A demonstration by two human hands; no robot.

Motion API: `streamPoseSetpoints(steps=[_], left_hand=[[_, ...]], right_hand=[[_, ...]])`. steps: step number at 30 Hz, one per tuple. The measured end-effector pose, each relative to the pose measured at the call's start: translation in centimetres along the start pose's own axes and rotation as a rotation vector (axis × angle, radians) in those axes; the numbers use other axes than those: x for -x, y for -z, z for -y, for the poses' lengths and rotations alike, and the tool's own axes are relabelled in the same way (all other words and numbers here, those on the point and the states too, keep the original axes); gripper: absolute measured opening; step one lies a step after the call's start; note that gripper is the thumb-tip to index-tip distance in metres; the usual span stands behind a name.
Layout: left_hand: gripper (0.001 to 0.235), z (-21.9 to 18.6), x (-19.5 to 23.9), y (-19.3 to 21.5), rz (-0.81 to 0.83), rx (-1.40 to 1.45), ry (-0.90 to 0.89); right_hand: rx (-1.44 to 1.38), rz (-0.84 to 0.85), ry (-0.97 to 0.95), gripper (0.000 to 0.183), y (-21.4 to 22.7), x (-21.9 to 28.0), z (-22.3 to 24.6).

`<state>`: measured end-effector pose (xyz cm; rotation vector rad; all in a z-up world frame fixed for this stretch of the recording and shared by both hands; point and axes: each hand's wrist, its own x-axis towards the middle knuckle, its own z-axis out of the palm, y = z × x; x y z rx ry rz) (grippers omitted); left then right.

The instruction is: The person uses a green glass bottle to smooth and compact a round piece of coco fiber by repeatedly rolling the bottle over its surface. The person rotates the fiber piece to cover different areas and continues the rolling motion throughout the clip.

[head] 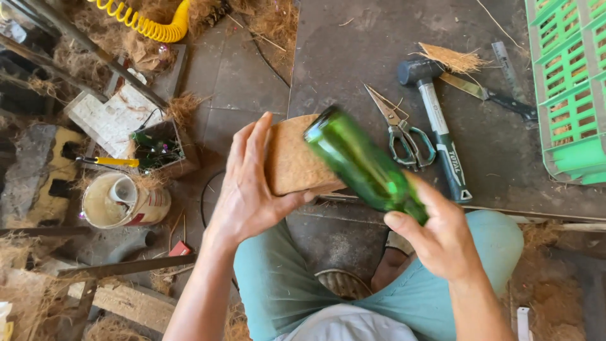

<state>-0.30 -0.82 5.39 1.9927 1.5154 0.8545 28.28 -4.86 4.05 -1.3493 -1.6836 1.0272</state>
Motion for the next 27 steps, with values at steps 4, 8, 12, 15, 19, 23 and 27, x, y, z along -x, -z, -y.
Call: streamPoseSetpoints(steps=[4,8,12,15,19,23,27], left_hand=[[0.115,1.0,0.1,0.7,0.034,-0.093,0.009],[0.118,1.2,-0.5,0.3,0.029,-0.017,-0.096],[0.119,0.7,-0.6,-0.5,-0.036,-0.137,-0.205],[0.118,0.0,-1.0,-1.0,-0.015,-0.239,-0.246],[0.116,-0.4,-1.6,-0.7,-0.015,-0.250,-0.222],[0.108,-0.2,-1.1,-0.7,-0.031,-0.136,-0.168],[0.108,-0.5,-1.1,-0.6,-0.063,-0.022,-0.089]], right_hand=[[-0.387,0.176,-0.307,0.053,0.3,-1.6,-3.3],[-0.576,0.091,-0.393,0.062,0.0,-1.8,-4.6],[-0.480,-0.026,-0.139,0.048,-0.3,0.4,-5.1],[-0.398,-0.043,-0.082,0.058,-0.3,0.6,-4.8],[-0.348,-0.070,-0.127,0.044,-1.2,-1.2,-5.4],[-0.607,0.004,-0.276,0.040,-2.6,-1.9,-8.1],[-0.746,-0.028,-0.223,0.066,-3.3,-1.6,-7.8]])
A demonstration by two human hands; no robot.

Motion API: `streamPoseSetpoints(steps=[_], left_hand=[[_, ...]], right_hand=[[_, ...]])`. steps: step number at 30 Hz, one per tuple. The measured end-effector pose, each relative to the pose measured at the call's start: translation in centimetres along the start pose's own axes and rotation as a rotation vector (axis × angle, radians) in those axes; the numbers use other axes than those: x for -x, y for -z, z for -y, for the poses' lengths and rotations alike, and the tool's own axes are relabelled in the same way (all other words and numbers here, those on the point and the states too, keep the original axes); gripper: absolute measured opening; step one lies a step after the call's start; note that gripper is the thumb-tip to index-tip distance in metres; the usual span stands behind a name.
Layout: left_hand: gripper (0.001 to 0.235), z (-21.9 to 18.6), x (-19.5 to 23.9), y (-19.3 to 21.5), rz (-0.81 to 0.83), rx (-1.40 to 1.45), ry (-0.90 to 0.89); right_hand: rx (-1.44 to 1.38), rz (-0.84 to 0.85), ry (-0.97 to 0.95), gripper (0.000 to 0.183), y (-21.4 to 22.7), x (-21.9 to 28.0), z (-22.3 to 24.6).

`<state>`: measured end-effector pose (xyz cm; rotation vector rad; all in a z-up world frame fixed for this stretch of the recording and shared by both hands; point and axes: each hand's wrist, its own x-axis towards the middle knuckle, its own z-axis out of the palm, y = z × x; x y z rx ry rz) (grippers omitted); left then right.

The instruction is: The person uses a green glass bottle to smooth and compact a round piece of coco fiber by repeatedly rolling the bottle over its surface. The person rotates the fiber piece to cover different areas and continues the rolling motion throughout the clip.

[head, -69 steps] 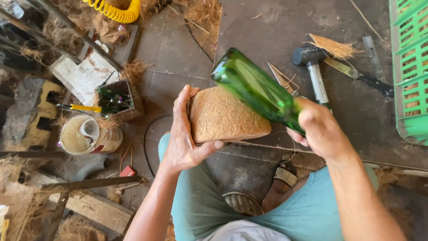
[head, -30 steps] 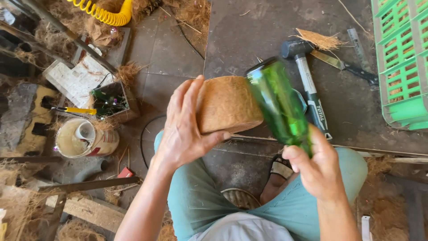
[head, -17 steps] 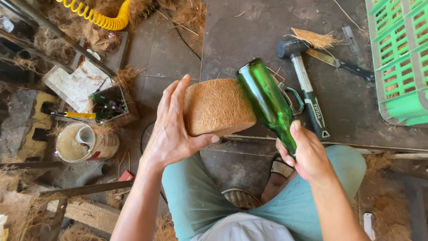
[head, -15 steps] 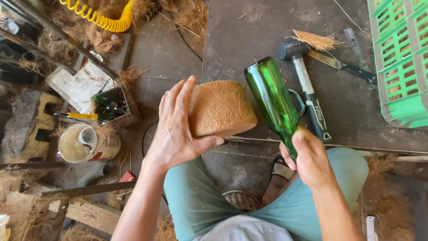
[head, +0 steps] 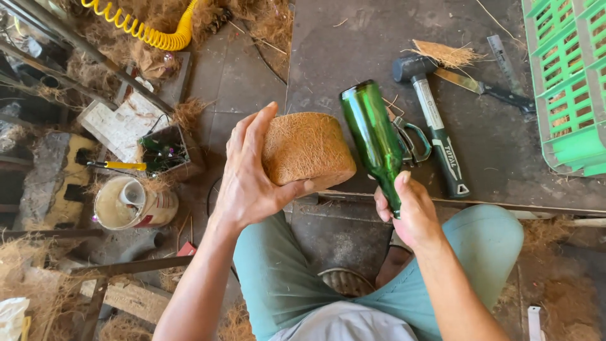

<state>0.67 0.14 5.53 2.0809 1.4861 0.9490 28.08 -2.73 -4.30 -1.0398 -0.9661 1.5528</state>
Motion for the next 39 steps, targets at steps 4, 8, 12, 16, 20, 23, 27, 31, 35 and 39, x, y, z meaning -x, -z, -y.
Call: streamPoseSetpoints(steps=[4,8,12,16,20,23,27,31,35,39], left_hand=[[0.111,-0.5,-0.1,-0.2,-0.048,0.008,-0.011],[0.111,-1.1,0.1,-0.5,-0.088,0.010,-0.019],[0.111,-0.8,0.5,-1.1,-0.159,0.077,-0.010],[0.111,-1.0,0.0,-2.2,-0.200,0.185,0.019],[0.104,-0.2,0.0,-3.7,-0.205,0.208,-0.063],[0.101,0.6,0.0,-3.2,-0.133,0.174,-0.089],[0.118,2.1,0.5,-2.8,-0.034,0.057,-0.114],[0.114,2.0,0.6,-2.7,-0.031,0.027,-0.084],[0.109,1.8,0.9,-3.0,-0.042,0.062,-0.118],[0.112,1.6,0.4,-3.2,-0.043,0.040,-0.105]], right_hand=[[-0.026,-0.050,0.015,0.054,1.5,0.7,0.5],[0.066,0.004,0.111,0.035,3.2,1.7,2.3],[0.277,0.055,0.236,0.037,4.4,2.0,4.4],[0.517,0.094,0.282,0.040,5.2,1.5,7.2],[0.823,0.152,0.313,0.057,4.7,0.5,8.7],[0.825,0.204,0.252,0.063,3.9,-0.6,8.1],[0.691,0.200,0.172,0.052,2.6,-1.8,7.2],[1.176,0.105,0.436,0.055,2.2,-0.4,7.0],[1.127,0.114,0.483,0.050,2.3,0.1,7.4],[1.353,0.100,0.911,0.064,2.4,1.1,7.0]])
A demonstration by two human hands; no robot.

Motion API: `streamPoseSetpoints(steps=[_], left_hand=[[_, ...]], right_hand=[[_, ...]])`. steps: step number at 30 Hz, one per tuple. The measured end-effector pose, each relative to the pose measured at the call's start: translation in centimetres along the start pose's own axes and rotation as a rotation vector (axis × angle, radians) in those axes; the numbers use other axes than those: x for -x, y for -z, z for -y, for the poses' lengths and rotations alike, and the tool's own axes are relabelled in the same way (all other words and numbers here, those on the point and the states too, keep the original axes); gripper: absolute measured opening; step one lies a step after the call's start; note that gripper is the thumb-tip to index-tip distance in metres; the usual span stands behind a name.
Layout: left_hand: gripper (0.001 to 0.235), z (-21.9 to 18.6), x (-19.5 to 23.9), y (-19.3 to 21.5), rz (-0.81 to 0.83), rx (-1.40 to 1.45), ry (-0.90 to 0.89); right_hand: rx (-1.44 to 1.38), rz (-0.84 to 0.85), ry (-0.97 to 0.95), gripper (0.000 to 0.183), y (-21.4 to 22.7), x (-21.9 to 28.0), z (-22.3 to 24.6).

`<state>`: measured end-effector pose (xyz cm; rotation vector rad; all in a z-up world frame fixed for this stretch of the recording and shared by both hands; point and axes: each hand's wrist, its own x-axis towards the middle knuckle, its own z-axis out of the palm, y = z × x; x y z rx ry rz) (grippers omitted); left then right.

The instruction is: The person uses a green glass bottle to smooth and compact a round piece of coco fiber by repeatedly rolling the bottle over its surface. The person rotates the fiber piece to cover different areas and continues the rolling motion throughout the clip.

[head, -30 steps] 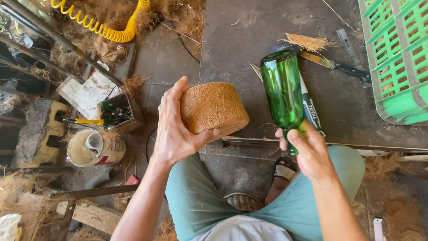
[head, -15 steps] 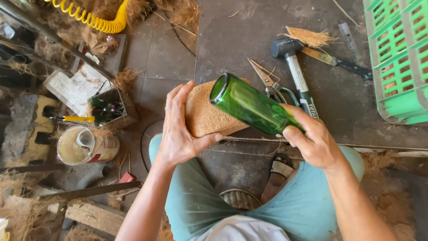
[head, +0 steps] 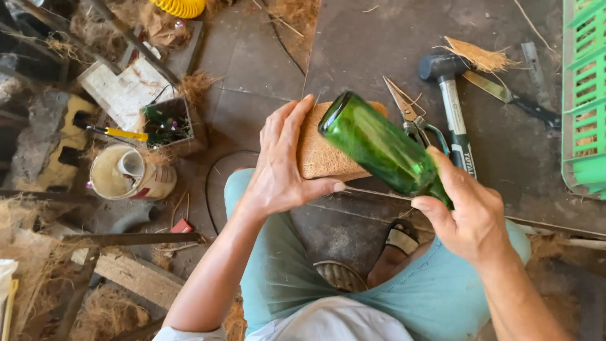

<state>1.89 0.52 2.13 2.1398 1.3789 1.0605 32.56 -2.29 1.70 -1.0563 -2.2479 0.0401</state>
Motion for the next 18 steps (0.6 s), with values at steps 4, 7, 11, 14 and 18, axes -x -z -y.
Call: streamPoseSetpoints(steps=[4,7,11,14,18], left_hand=[[0.113,0.2,-0.2,-0.2,-0.022,0.026,-0.051],[0.113,0.4,-0.3,0.2,0.041,0.030,-0.071],[0.119,1.3,-0.3,0.1,0.047,0.129,-0.053],[0.122,1.6,-0.3,0.4,0.049,0.191,-0.075],[0.120,2.3,-0.1,1.4,0.104,0.325,-0.105]], right_hand=[[-0.535,0.249,-0.800,0.046,0.9,-1.4,-0.6],[-0.233,0.112,-0.609,0.055,1.5,-2.0,0.5],[-0.259,0.102,-0.316,0.067,1.5,-2.2,0.8],[-0.284,0.236,-0.619,0.047,1.4,-3.8,0.0],[-0.605,0.227,-0.689,0.061,1.4,-4.9,-0.6]])
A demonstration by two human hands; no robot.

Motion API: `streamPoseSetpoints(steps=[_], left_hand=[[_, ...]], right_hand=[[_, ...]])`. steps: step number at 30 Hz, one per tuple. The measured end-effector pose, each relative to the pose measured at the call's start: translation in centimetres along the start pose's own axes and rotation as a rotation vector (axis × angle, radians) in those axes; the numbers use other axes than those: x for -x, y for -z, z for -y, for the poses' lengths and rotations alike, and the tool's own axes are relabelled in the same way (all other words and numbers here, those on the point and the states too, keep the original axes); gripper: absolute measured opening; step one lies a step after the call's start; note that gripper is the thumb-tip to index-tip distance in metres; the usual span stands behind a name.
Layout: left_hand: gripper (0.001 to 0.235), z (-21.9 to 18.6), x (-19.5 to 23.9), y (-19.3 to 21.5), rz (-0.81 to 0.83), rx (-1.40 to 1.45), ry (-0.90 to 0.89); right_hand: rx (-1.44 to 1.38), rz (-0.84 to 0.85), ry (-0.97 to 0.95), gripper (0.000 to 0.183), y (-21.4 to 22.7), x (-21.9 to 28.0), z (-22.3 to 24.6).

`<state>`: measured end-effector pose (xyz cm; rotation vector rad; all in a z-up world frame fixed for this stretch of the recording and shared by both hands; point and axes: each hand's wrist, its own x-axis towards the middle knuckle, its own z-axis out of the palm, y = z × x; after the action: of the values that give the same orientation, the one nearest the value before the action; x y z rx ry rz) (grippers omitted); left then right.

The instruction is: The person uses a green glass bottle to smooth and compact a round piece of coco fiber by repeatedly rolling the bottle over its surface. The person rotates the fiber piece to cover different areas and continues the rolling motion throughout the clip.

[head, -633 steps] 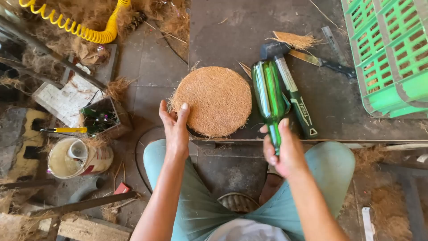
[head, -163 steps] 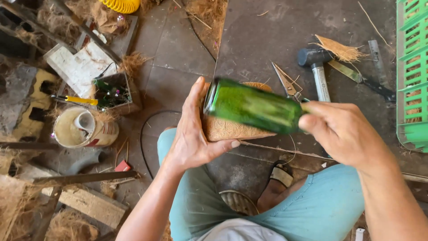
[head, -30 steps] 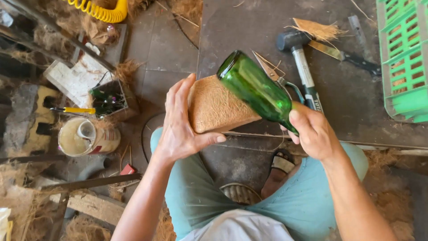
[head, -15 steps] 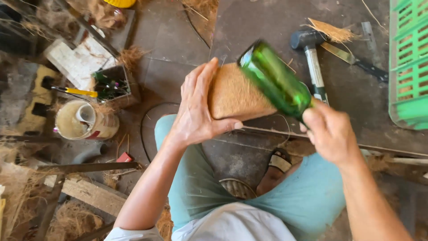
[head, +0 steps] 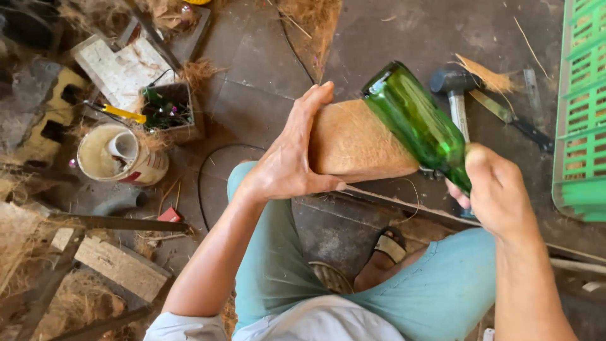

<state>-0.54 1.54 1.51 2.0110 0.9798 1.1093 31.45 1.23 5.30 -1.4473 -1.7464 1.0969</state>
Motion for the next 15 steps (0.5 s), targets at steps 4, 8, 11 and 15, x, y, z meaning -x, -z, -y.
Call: streamPoseSetpoints(steps=[4,8,11,15], left_hand=[[0.126,0.7,0.5,-0.4,-0.026,0.026,0.079],[0.113,0.8,0.7,-1.3,-0.112,0.084,-0.005],[0.113,0.7,-0.1,-1.4,-0.118,0.073,0.014],[0.124,0.0,0.3,-1.2,-0.098,0.025,0.118]], right_hand=[[0.406,-0.013,-0.105,0.069,1.4,1.7,0.9],[0.611,0.062,0.398,0.058,1.7,1.7,4.3],[0.699,0.174,0.217,0.046,1.8,-0.6,5.5],[0.472,-0.002,-0.348,0.062,0.3,-3.0,5.1]])
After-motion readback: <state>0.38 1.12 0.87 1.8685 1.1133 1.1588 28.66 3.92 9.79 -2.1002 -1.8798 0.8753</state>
